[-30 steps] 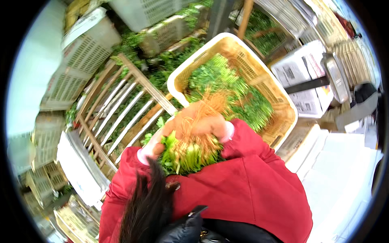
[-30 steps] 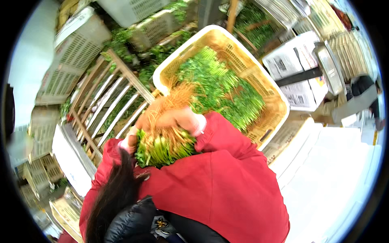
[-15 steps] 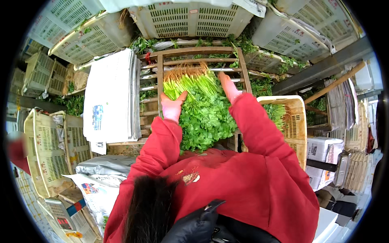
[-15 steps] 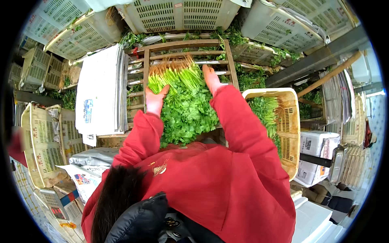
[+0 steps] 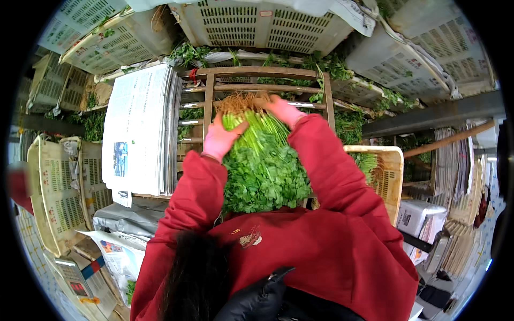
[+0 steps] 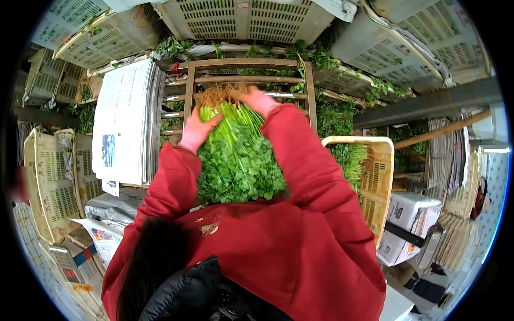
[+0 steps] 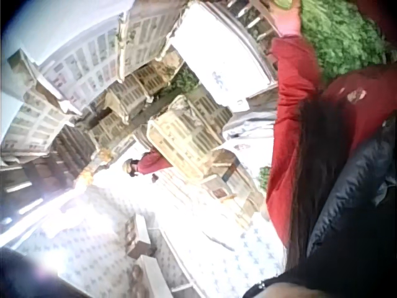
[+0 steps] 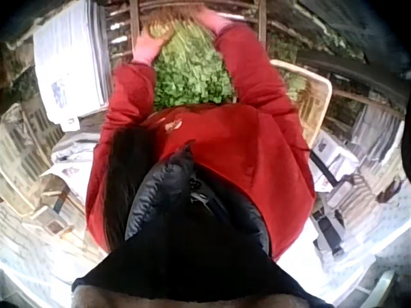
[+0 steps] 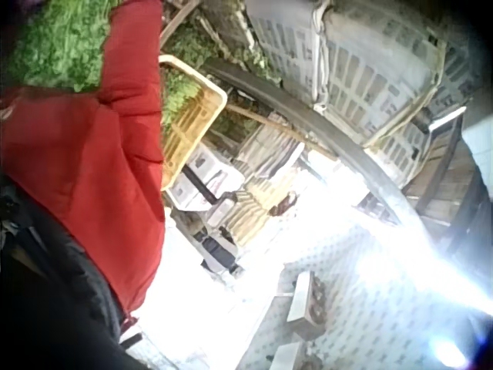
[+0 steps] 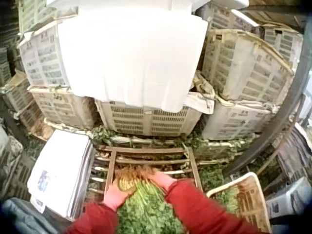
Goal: The person repeatedly picks up bunches of leafy green vegetables from a basket, arranges them on a metal rack, and places them into a tray lined with newspaper. The person also handles the newspaper to line the tray.
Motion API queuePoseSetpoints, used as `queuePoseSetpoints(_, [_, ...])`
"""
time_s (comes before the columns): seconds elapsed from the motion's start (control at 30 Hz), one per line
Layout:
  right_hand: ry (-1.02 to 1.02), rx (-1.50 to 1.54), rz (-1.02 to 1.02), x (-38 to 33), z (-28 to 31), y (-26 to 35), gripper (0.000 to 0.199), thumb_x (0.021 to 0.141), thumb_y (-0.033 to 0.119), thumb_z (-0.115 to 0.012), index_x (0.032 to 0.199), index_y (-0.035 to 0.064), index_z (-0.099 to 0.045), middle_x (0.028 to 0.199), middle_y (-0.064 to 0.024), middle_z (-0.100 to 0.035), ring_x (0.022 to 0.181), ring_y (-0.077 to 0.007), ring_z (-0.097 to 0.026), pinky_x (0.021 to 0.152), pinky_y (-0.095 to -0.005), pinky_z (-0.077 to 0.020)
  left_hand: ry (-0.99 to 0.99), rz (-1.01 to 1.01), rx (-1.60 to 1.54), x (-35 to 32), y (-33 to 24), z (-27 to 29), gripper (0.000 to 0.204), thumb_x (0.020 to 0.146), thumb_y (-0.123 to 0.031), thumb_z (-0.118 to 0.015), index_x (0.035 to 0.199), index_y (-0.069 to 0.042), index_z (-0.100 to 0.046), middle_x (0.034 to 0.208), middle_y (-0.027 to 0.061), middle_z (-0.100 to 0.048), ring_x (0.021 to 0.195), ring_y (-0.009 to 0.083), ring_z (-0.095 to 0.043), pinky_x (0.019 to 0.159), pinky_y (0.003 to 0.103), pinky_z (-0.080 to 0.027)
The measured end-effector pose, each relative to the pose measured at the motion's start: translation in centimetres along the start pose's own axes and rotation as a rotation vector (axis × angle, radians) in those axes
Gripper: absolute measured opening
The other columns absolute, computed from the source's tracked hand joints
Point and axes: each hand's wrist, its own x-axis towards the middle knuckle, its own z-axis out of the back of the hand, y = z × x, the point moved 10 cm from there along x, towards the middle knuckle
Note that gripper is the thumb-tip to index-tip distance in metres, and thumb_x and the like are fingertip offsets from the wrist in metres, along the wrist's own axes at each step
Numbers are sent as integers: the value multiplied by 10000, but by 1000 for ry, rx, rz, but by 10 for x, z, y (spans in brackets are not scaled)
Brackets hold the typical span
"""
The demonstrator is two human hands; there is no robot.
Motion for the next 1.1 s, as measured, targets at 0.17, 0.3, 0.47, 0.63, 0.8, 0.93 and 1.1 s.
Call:
queuePoseSetpoints(0.17, [372,582,298,23,-75,61,708,849,419,-793,1344,-24,-549,1264,-119,-639,1129,-206,-598,1003,-330,-452,-14,-161,-307,-8,-19,-17,1084,691,-536,-838,1522,-43,-349,1264,278,-619,1228,398,-587,1039,421,-465])
queuePoseSetpoints(0.3, [291,402,258,-49,-26,98,503,826,262,-811,1212,-6,-632,1061,-54,-692,962,-134,-624,878,-298,-498,-111,-375,-389,-63,-74,11,1065,683,-289,-872,1525,6,-291,1409,232,-505,1299,309,-517,1086,386,-416])
queuePoseSetpoints(0.47, [358,634,381,-93,15,82,532,879,125,-711,1369,2,-544,1229,-27,-639,1098,-131,-580,1001,-293,-445,113,-347,-790,-90,-78,-3,980,768,-122,-792,1554,35,-228,1452,168,-465,1302,234,-479,1095,340,-386])
queuePoseSetpoints(0.63, [323,502,377,-119,15,94,458,892,127,-714,1312,9,-573,1174,-27,-643,1046,-121,-584,944,-287,-469,151,-482,-552,-105,-100,-5,799,826,-204,-752,1497,12,-375,1371,181,-537,1290,267,-510,1110,357,-380])
queuePoseSetpoints(0.8, [357,681,318,-142,30,82,456,877,173,-750,1282,16,-610,1118,-22,-678,971,-123,-602,902,-301,-500,296,-533,-526,-117,-99,-12,686,899,-171,-680,1493,5,-384,1354,186,-552,1264,257,-534,1085,353,-396])
queuePoseSetpoints(0.93, [240,463,669,-160,26,112,698,847,133,-791,1467,45,-483,1335,-68,-623,1018,-116,-606,891,-313,-523,-50,-845,54,-148,-134,-10,643,830,-104,-668,1419,15,-437,1344,261,-536,1181,442,-541,992,487,-454])
queuePoseSetpoints(1.1, [175,329,413,-166,21,93,334,896,239,-701,1174,54,-686,1002,5,-702,924,-93,-594,840,-297,-512,31,-843,-64,-164,-110,-17,745,816,-44,-693,1483,30,-368,1437,246,-479,1318,399,-470,1126,442,-368])
